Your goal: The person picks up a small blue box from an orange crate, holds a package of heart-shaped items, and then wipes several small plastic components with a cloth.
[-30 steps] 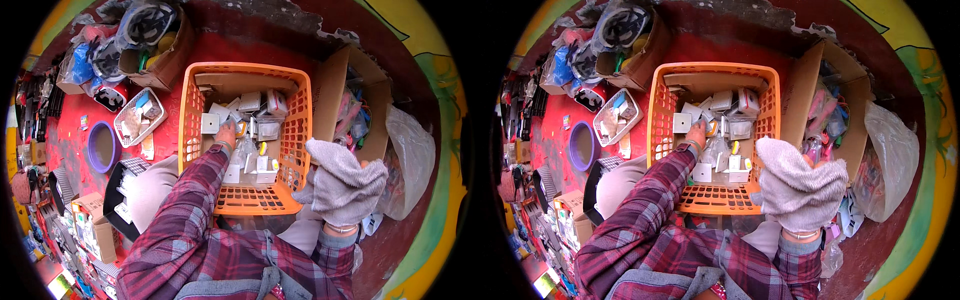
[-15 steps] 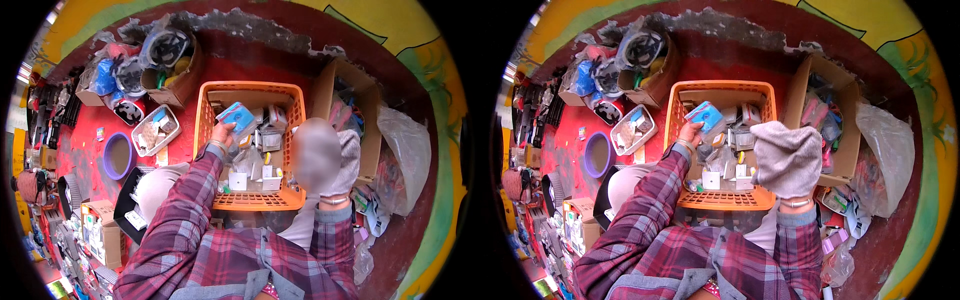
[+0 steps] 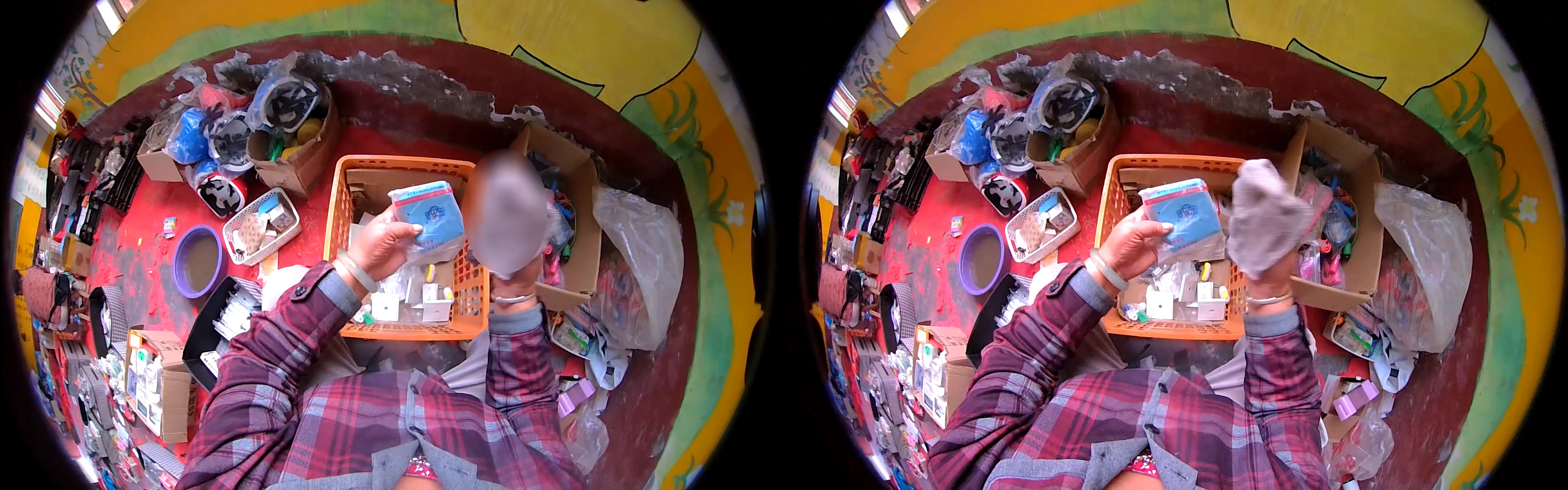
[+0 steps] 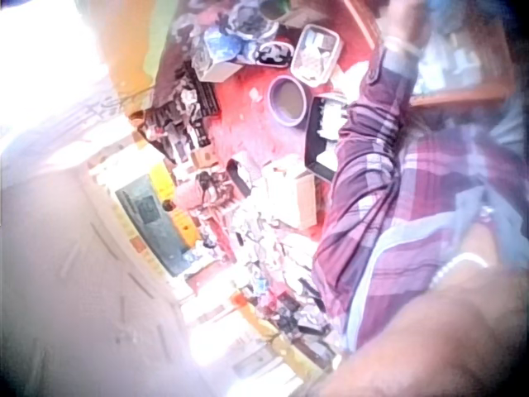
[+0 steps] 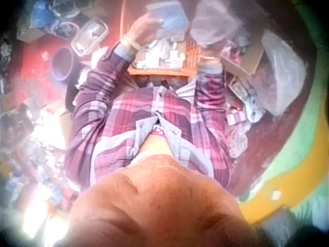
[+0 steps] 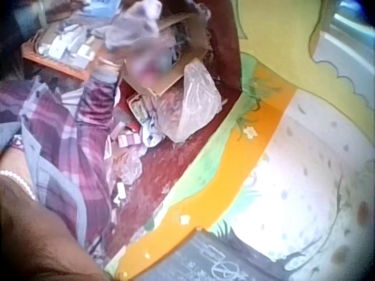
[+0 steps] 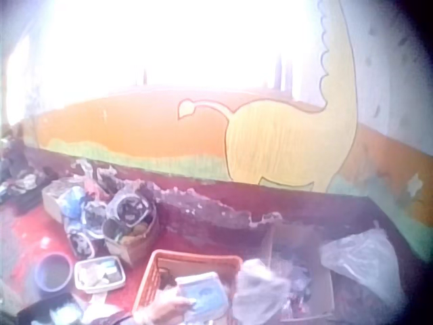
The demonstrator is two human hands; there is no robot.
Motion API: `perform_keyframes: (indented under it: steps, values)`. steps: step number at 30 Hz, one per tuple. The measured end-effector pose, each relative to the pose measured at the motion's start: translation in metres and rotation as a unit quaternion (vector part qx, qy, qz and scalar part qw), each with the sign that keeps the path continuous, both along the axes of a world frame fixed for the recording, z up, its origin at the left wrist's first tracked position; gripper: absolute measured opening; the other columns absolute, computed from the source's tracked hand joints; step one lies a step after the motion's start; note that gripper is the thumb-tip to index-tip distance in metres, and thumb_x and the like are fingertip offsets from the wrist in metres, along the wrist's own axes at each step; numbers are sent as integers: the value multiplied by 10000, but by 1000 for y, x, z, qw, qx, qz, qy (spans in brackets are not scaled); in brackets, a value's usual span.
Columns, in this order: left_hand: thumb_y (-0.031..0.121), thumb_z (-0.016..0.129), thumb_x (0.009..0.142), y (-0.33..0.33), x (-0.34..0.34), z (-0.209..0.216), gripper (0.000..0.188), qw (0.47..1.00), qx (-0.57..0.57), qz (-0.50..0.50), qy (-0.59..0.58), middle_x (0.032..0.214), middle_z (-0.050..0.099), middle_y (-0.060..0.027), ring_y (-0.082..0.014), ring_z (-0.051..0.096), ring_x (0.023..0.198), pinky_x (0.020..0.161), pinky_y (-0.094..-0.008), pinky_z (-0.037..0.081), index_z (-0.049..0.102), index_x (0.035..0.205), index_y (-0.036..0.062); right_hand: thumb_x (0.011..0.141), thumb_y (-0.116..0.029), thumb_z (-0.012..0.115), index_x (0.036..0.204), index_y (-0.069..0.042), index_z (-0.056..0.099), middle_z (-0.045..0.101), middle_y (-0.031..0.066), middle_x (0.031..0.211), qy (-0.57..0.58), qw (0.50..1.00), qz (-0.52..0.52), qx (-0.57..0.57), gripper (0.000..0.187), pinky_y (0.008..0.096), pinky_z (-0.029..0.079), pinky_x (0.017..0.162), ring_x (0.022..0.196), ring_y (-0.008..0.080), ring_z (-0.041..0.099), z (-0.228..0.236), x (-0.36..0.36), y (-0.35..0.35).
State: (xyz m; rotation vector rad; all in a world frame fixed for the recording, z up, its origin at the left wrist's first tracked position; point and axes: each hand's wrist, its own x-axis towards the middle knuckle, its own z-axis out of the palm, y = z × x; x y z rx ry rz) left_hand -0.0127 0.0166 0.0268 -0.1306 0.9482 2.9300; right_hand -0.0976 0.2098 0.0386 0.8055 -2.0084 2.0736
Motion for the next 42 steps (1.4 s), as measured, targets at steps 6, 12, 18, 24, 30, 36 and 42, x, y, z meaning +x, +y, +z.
perform_keyframes:
  steps: [6, 12, 18, 24, 30, 36, 42]
  values:
    - [169, 556, 897, 17, 4, -33, 393, 1000, 3, -5, 20, 1211, 534, -66, -172, 540, 1086, 948, -314, 441, 454, 1261, 61, 870, -198, 449, 1276, -178, 497, 404, 156, 1376, 181, 920, 22, 348, 410, 484, 162, 1068, 1315, 333, 312, -32, 38, -56]
    - [63, 549, 874, 0, -3, -37, 423, 995, -85, -39, 28, 1210, 530, -71, -171, 543, 1077, 916, -306, 451, 439, 1282, 37, 861, -201, 441, 1289, -161, 481, 389, 145, 1392, 203, 914, -65, 346, 431, 469, 200, 1063, 1323, 339, 297, -44, 18, -71]
    - [0, 573, 835, 0, 3, -31, 515, 988, -87, -113, 51, 1206, 531, -69, -177, 516, 1111, 966, -333, 399, 383, 1314, 19, 903, -295, 434, 1115, -95, 564, 618, 222, 963, 104, 920, -173, 335, 319, 483, 469, 709, 838, 416, 586, -14, 2, -59]
    - [-6, 579, 817, 1, 0, -12, 545, 995, -33, -89, 19, 1254, 505, -112, -219, 500, 1142, 1006, -372, 373, 369, 1320, 7, 903, -359, 488, 975, 4, 620, 651, 174, 848, -230, 961, -122, 92, 392, 417, 484, 683, 761, 324, 624, -80, -63, -25]
    - [112, 560, 878, -13, -5, -14, 453, 1000, -5, 16, 15, 1241, 524, -131, -258, 519, 1139, 1020, -409, 376, 412, 1293, 9, 941, -377, 443, 1237, -34, 449, 552, 81, 1118, -287, 904, 173, -268, 452, 297, 427, 860, 978, 181, 545, -15, -48, 1]
    - [258, 445, 960, -4, -11, -44, 373, 996, 63, 61, 4, 1181, 552, -93, -206, 545, 1074, 957, -366, 428, 452, 1257, 31, 842, -209, 529, 1310, -5, 416, 474, 165, 1294, 246, 930, 121, 246, 523, 406, 300, 1045, 1207, 308, 458, -18, 4, -53]
    - [213, 330, 990, 10, -6, -34, 342, 992, 11, 111, -53, 1219, 513, -92, -164, 500, 1106, 967, -321, 397, 457, 1239, 16, 825, -255, 526, 1358, -73, 392, 408, 130, 1369, 231, 886, -66, 397, 578, 494, 188, 1051, 1302, 277, 335, -33, 30, -80]
